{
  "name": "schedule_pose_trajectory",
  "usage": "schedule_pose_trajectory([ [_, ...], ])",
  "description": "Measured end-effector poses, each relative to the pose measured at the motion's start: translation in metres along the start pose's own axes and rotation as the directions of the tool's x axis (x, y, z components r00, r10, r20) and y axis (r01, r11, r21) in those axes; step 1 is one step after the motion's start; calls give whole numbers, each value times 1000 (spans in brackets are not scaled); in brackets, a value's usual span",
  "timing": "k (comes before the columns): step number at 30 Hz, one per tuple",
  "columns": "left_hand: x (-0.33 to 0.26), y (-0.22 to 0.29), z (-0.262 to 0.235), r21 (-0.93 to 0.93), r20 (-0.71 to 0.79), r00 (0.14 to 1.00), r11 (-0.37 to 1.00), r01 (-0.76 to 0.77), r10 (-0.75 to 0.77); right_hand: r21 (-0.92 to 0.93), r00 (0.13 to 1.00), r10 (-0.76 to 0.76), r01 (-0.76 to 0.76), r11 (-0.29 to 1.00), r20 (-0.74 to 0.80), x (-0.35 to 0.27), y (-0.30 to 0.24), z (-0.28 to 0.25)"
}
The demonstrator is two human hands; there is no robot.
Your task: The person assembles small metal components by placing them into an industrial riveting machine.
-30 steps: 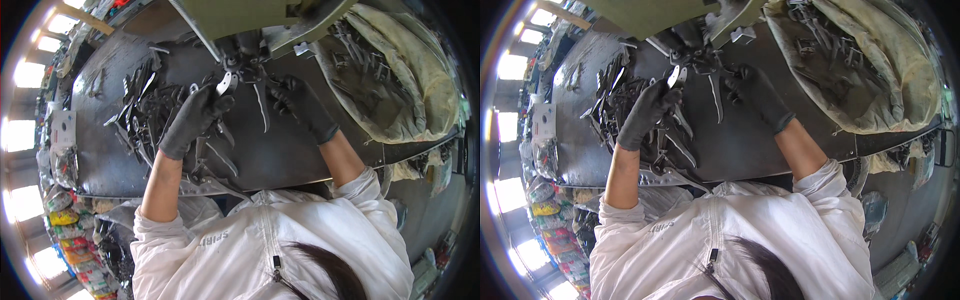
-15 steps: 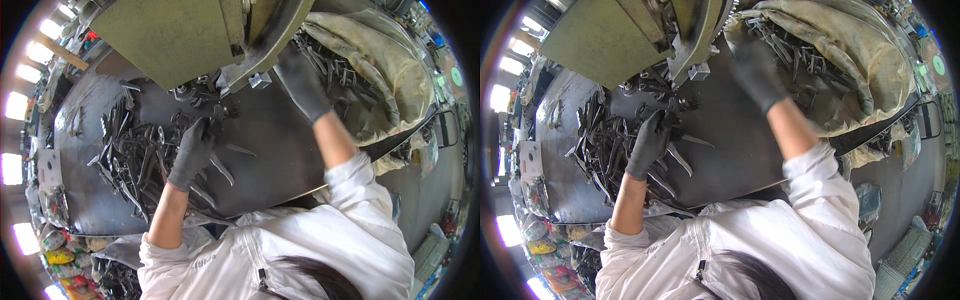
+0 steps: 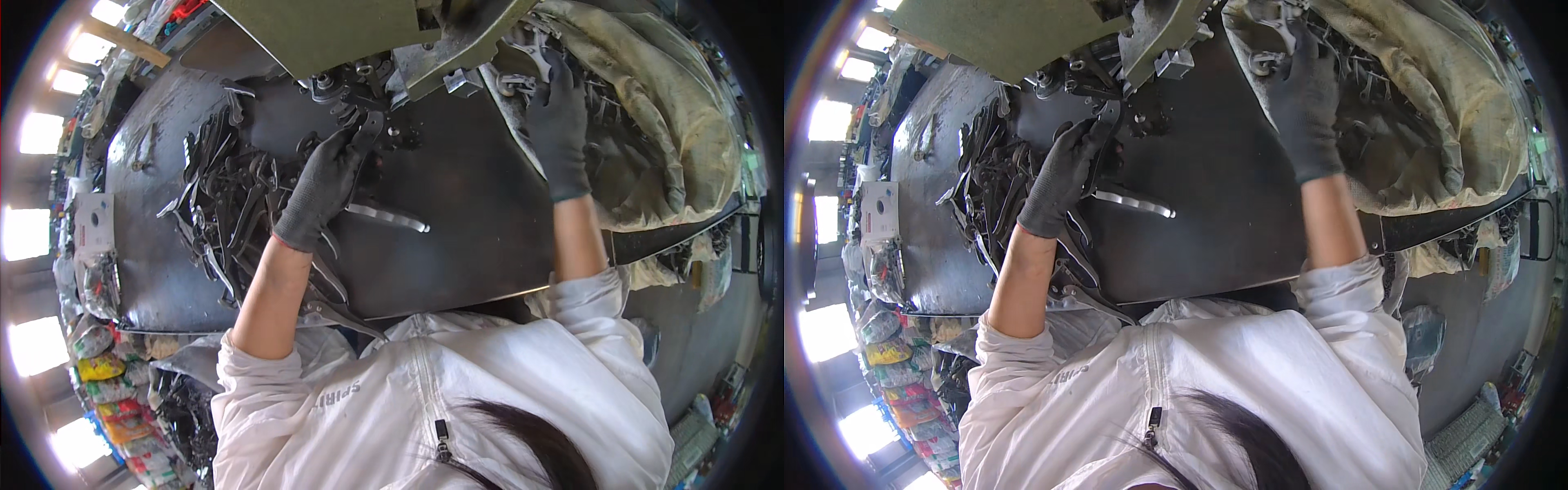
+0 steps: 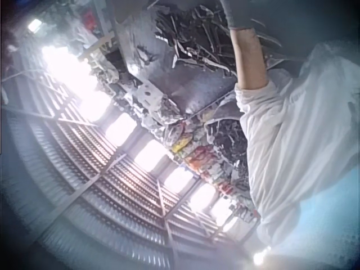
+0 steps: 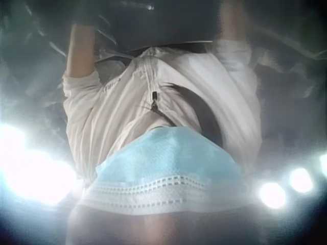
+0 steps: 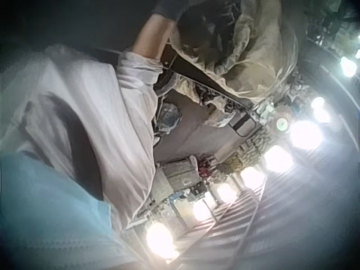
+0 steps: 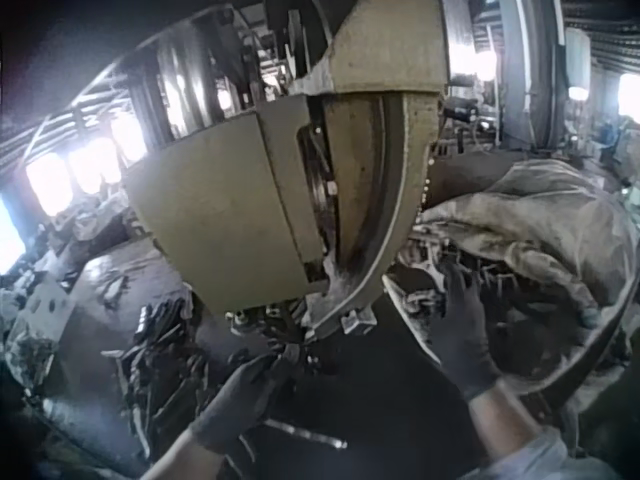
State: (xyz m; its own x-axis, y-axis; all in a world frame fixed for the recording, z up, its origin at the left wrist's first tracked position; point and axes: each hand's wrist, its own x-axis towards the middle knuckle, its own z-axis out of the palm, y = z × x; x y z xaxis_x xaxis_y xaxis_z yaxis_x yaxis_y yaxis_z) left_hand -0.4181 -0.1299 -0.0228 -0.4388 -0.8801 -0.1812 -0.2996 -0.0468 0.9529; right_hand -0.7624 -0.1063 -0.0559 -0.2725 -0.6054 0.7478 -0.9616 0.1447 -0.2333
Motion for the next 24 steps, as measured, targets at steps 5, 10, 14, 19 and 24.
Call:
schedule_pose_trajectory([
  [5, 5, -11, -5, 77, 40, 990, 988, -135, 132, 545, 550, 31, -832, 101, 834, -14, -100, -45],
  [10, 16, -7, -8, 203, 88, 996, 979, -34, 17, 466, 469, -25, -867, 175, 883, -32, -126, -27],
  [14, 37, -42, -17, 524, 159, 834, 671, -524, 528, 579, 574, -80, -798, 170, 815, -47, -133, -3],
  [19, 44, -58, -24, 809, 568, 621, -231, -540, 540, 529, 547, -28, -793, 302, 837, -52, -135, -1],
  [24, 27, -4, -61, 621, -20, 987, 775, -111, 158, 406, 410, -22, -895, 184, 912, -57, -130, 0],
])
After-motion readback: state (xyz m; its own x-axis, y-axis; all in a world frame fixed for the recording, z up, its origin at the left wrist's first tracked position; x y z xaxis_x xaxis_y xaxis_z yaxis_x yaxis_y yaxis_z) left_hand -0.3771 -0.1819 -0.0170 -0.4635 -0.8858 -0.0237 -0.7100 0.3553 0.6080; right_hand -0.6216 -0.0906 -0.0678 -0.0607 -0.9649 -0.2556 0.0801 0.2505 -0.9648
